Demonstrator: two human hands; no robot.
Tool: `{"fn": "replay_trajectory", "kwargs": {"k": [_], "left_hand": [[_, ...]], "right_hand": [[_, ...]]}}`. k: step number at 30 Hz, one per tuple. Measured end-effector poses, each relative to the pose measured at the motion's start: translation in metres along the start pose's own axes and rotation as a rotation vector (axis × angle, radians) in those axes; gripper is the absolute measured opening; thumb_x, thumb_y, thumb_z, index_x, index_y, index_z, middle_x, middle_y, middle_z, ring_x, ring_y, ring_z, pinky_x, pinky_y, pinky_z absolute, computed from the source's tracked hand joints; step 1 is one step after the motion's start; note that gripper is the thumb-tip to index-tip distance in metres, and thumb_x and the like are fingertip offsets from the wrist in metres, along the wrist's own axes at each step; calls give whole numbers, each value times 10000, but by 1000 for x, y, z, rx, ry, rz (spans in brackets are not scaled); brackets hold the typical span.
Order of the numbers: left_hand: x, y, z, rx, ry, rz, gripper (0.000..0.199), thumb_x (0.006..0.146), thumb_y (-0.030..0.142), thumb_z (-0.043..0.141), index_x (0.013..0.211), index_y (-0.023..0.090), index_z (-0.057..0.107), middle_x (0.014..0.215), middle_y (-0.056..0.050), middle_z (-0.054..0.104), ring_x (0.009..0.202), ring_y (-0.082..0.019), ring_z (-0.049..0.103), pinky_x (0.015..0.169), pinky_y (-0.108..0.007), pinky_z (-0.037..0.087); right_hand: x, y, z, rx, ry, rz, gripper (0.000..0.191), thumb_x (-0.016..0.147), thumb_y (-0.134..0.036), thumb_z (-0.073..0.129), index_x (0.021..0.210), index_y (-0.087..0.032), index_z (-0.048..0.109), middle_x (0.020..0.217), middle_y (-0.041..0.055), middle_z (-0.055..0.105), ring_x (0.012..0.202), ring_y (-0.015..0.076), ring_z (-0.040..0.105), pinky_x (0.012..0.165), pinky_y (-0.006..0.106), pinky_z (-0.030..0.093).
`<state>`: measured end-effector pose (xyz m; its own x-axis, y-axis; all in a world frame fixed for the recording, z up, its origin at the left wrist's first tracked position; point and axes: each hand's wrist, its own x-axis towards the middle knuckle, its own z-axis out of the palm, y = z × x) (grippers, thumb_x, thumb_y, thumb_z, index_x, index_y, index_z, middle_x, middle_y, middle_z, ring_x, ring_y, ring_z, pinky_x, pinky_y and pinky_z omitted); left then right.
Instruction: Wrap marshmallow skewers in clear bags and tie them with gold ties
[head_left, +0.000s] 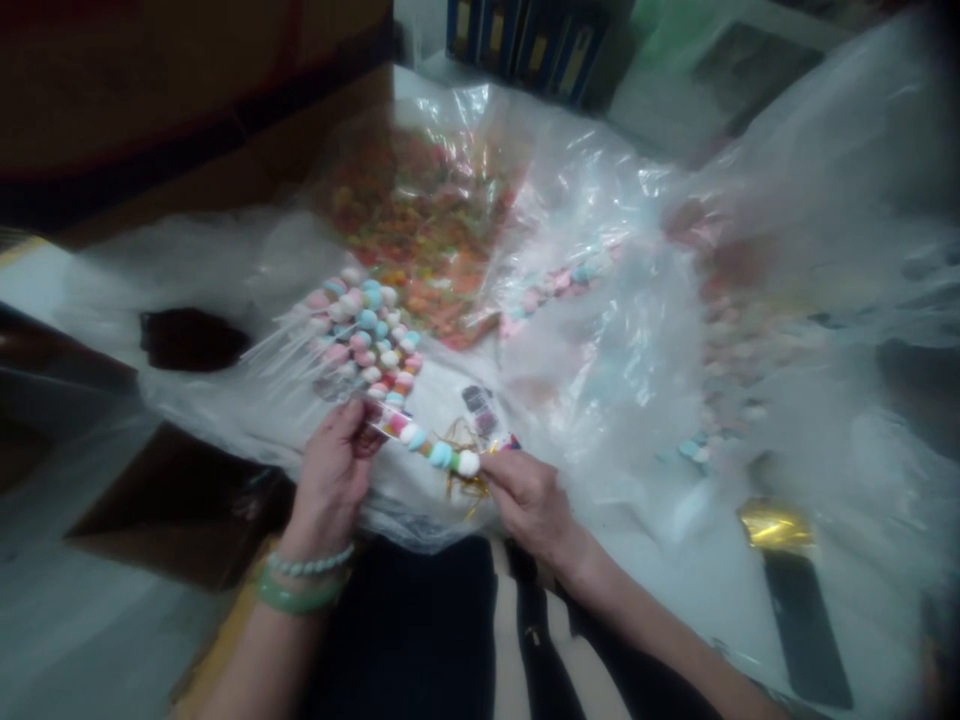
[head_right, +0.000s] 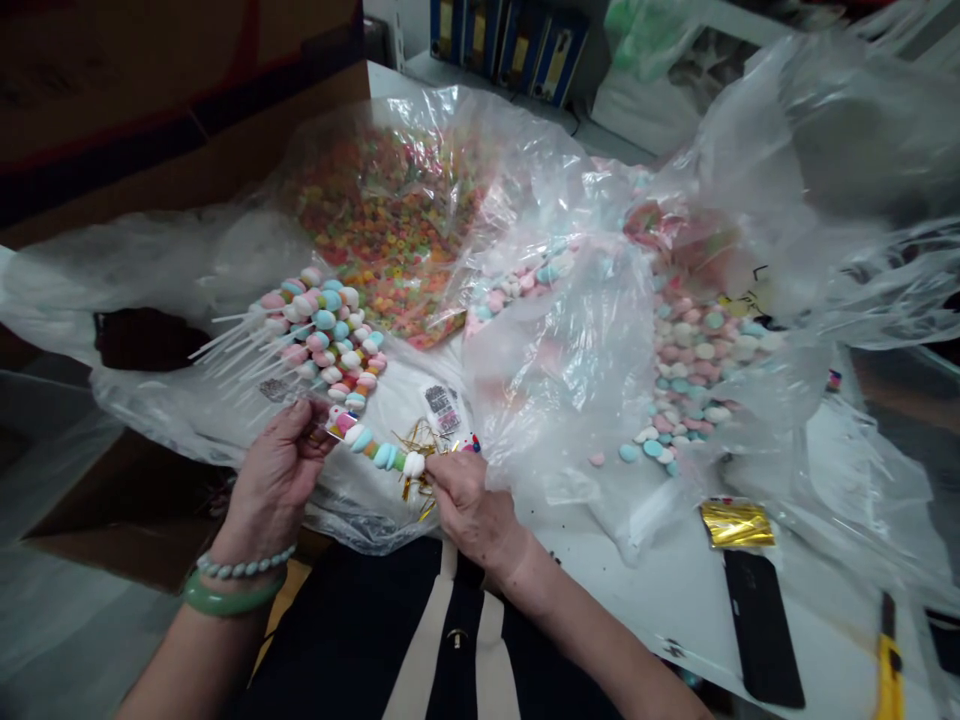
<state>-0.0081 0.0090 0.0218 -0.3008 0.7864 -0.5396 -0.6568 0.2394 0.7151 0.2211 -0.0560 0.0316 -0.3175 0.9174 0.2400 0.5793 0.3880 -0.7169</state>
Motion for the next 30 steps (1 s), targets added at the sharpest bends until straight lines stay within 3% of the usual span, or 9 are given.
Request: {"fn": "replay_trajectory", "kwargs": {"k": [4,8,15,23,30], "left_hand": [[-3,-1,2,-4,-1,2,203,893,92,615,702,114,680,638,-21,660,490,-76,559,481,-155,489],[-5,-1,4,17,96,-51,188,881,86,626,700,131,649,621,-7,652,464,-87,567,452,-165,493],[-5,-1,4,-4,125,-286,220,939,120,542,734,135,622,579,-9,635,434,-115,586,519,-264,594],[2,-7,0,-107,117,-397,235,968,138,511,747,147,592,605,-32,658,461,-132,616,564,-295,602],[1,-8,1,-134,90,-456,141,951,130,525,862,154,633,696,-52,709,538,-163,678,574,-312,608]], "right_hand": [[-1,0,0,11,-24,22,283,941,-133,469,918,-208,741,798,63,706,765,192,643,747,296,503],[-2,2,0,44,-23,76,269,940,-160,490,923,-226,751,803,58,718,785,198,653,755,303,509],[2,4,4,340,20,327,211,911,-214,552,932,-211,762,875,39,749,821,186,676,775,291,533],[7,-2,-5,565,-8,536,174,829,-255,591,825,-206,759,660,-10,621,629,136,558,625,245,496],[7,1,1,663,-61,561,202,802,-267,588,847,-201,773,610,-18,555,616,132,521,589,237,449]]}}
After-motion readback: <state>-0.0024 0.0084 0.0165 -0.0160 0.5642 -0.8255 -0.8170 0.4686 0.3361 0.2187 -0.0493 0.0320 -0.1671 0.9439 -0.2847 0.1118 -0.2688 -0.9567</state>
